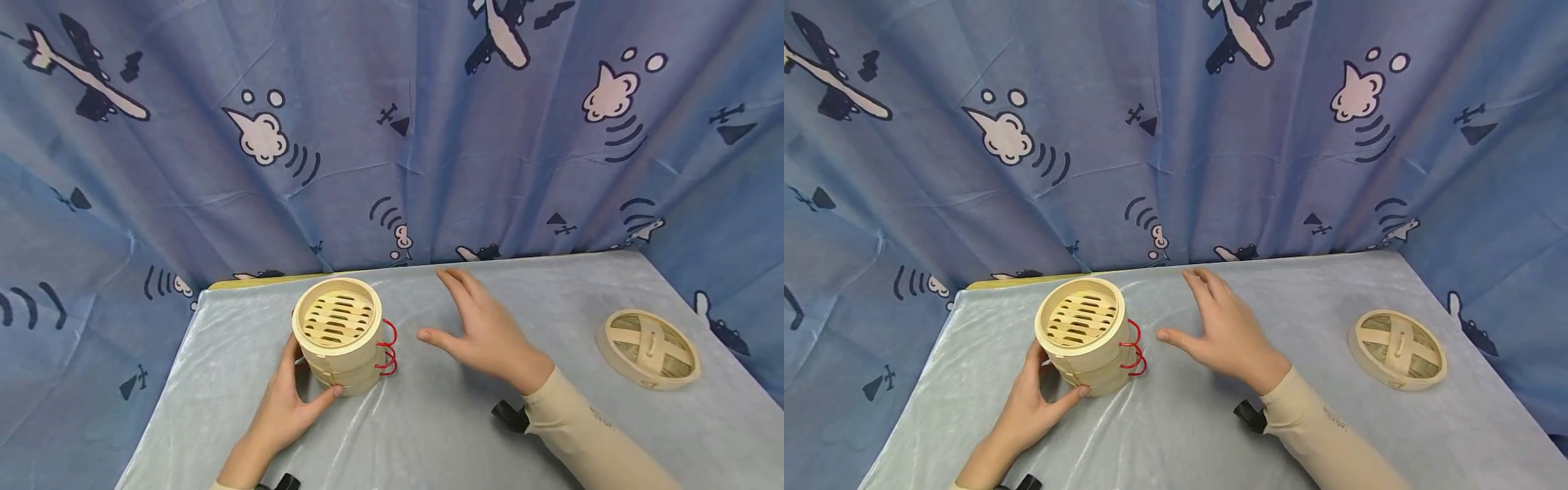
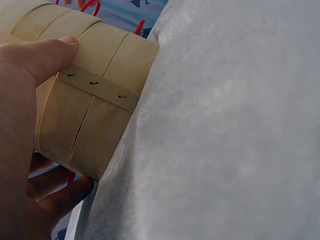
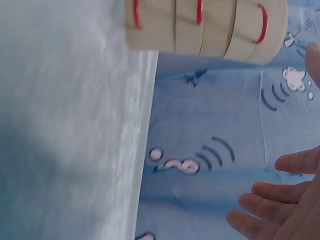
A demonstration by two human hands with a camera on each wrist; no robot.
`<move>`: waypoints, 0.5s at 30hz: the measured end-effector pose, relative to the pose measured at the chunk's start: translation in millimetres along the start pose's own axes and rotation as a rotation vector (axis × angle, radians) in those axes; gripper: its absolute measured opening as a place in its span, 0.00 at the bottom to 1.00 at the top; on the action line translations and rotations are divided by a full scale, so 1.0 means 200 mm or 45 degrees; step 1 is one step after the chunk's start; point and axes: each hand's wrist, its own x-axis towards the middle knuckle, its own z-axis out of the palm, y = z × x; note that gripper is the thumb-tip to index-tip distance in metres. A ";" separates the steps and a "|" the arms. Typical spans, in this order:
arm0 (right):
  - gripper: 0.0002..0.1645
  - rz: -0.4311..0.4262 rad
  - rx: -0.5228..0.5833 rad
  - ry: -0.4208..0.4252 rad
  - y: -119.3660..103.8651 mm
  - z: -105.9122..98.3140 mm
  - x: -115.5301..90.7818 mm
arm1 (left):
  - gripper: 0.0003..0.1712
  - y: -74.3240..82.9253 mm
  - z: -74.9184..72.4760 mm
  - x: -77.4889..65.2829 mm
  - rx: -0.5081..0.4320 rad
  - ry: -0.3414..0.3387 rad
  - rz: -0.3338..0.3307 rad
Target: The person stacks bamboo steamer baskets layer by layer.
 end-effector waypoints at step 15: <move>0.62 0.159 -0.133 0.035 0.24 -0.10 -0.16 | 0.74 0.01 0.00 0.00 -0.009 0.005 -0.013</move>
